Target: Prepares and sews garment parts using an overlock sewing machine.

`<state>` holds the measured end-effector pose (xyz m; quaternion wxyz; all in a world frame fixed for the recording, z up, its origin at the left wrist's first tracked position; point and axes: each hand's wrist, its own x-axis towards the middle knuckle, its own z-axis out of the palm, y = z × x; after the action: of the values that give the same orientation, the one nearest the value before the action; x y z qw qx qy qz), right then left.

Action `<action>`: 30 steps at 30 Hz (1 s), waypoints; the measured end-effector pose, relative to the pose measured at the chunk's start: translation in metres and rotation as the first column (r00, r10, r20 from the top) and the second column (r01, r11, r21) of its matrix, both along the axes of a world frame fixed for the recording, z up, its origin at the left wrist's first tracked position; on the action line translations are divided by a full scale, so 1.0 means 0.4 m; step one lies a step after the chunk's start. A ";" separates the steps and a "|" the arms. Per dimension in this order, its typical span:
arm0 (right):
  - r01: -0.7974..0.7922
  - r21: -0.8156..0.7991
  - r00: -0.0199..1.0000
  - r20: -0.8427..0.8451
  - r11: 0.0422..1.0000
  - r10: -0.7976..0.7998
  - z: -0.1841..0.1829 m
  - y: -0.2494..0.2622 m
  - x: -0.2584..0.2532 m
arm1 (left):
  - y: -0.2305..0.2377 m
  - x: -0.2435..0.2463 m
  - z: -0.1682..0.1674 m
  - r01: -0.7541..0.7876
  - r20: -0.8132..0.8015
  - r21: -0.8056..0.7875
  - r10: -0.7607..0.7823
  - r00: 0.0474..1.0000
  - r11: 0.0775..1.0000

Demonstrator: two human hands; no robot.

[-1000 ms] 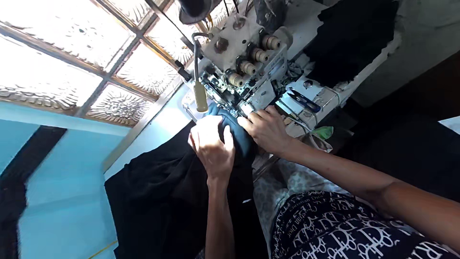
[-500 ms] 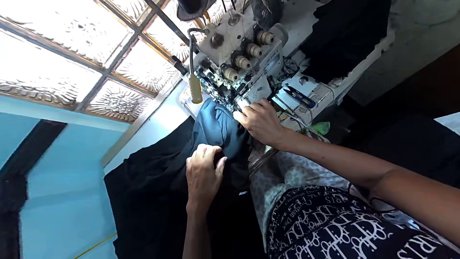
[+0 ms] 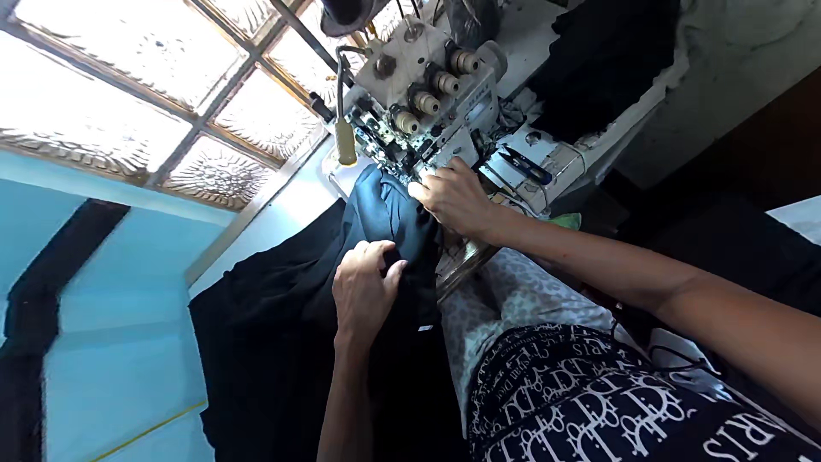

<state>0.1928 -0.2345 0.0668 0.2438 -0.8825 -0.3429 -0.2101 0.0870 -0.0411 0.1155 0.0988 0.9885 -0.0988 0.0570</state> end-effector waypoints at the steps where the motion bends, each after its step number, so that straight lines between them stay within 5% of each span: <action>1: -0.004 -0.006 1.000 -0.005 1.000 0.004 0.002 -0.001 0.000 | 0.002 0.007 -0.007 -0.022 -0.032 0.027 0.023 0.999 0.999; 8: -0.005 -0.022 0.999 0.049 1.000 0.006 0.010 0.000 0.005 | 0.025 0.006 -0.039 -0.137 -0.050 0.078 0.141 0.989 0.988; 15: -0.285 -0.138 0.958 -0.012 0.948 0.286 0.042 0.020 0.033 | 0.013 -0.033 0.031 0.172 0.099 -0.127 -0.160 0.982 0.977; 21: -0.677 -0.268 0.718 -0.444 0.685 0.536 0.188 -0.021 0.000 | -0.002 -0.045 0.100 0.344 -0.045 -0.103 -0.350 0.936 0.933; 25: -0.799 -0.182 0.552 -0.601 0.574 0.578 0.259 -0.056 -0.059 | -0.021 -0.011 0.123 0.273 -0.217 0.106 -0.246 0.945 0.956; 28: -0.759 -0.156 0.601 -0.541 0.632 0.588 0.236 -0.059 -0.055 | 0.001 0.046 0.108 0.221 -0.213 0.226 -0.173 0.961 0.949; 30: -0.641 -0.174 0.726 -0.456 0.748 0.515 0.218 -0.062 -0.046 | 0.031 0.081 0.110 0.225 -0.232 0.191 -0.179 0.956 0.955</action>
<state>0.1745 -0.2593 0.1542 0.2127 -0.7789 -0.5794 0.1109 0.1194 -0.0288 0.1594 0.0065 0.9784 -0.1942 -0.0705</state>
